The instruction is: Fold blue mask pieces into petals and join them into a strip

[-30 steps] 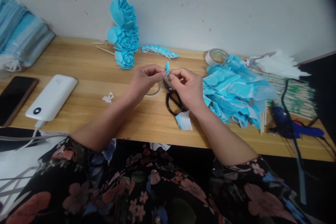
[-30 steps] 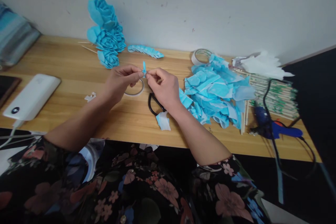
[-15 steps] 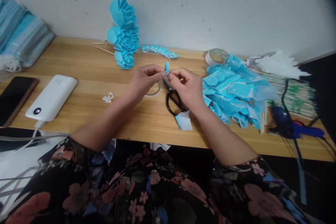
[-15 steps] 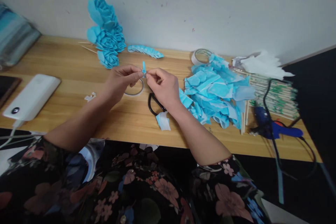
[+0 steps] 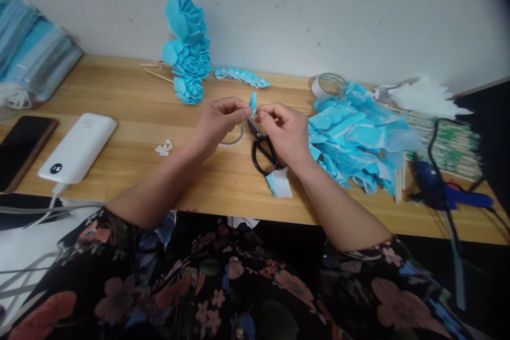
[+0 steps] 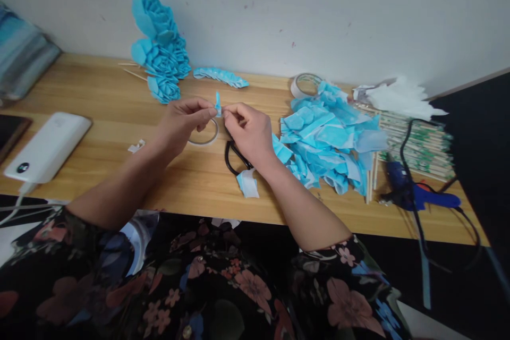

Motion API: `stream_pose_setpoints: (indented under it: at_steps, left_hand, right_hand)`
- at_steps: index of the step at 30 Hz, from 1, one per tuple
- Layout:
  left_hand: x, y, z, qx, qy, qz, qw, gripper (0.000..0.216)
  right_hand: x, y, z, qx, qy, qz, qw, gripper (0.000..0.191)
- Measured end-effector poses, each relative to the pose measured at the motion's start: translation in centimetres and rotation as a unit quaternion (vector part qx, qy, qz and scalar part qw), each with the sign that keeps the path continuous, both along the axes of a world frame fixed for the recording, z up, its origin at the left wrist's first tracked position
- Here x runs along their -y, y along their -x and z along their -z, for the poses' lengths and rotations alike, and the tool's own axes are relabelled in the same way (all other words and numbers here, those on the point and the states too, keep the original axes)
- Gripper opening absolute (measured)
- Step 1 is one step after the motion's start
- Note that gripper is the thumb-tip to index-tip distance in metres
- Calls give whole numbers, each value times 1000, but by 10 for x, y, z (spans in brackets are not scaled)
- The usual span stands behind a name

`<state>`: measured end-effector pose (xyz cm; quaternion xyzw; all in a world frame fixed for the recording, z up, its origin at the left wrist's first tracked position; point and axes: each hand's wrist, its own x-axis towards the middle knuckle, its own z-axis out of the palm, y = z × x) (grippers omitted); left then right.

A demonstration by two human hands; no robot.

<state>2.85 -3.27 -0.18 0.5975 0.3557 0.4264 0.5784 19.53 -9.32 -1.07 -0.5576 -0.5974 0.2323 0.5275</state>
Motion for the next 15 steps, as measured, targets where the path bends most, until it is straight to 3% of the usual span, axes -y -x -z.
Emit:
stream_pose_setpoints:
  at_steps: [5, 9, 15]
  left_hand:
    - [-2, 1, -4, 34, 56, 6, 998, 28]
    - [-4, 2, -5, 29, 63, 9, 998, 32]
    - [-4, 2, -3, 12, 48, 9, 999, 34]
  right_hand:
    - [-7, -8, 5, -88, 24, 21, 996, 19]
    - [-10, -11, 3, -169, 83, -39, 981, 30]
    - [-6, -7, -2, -208, 122, -60, 969, 14]
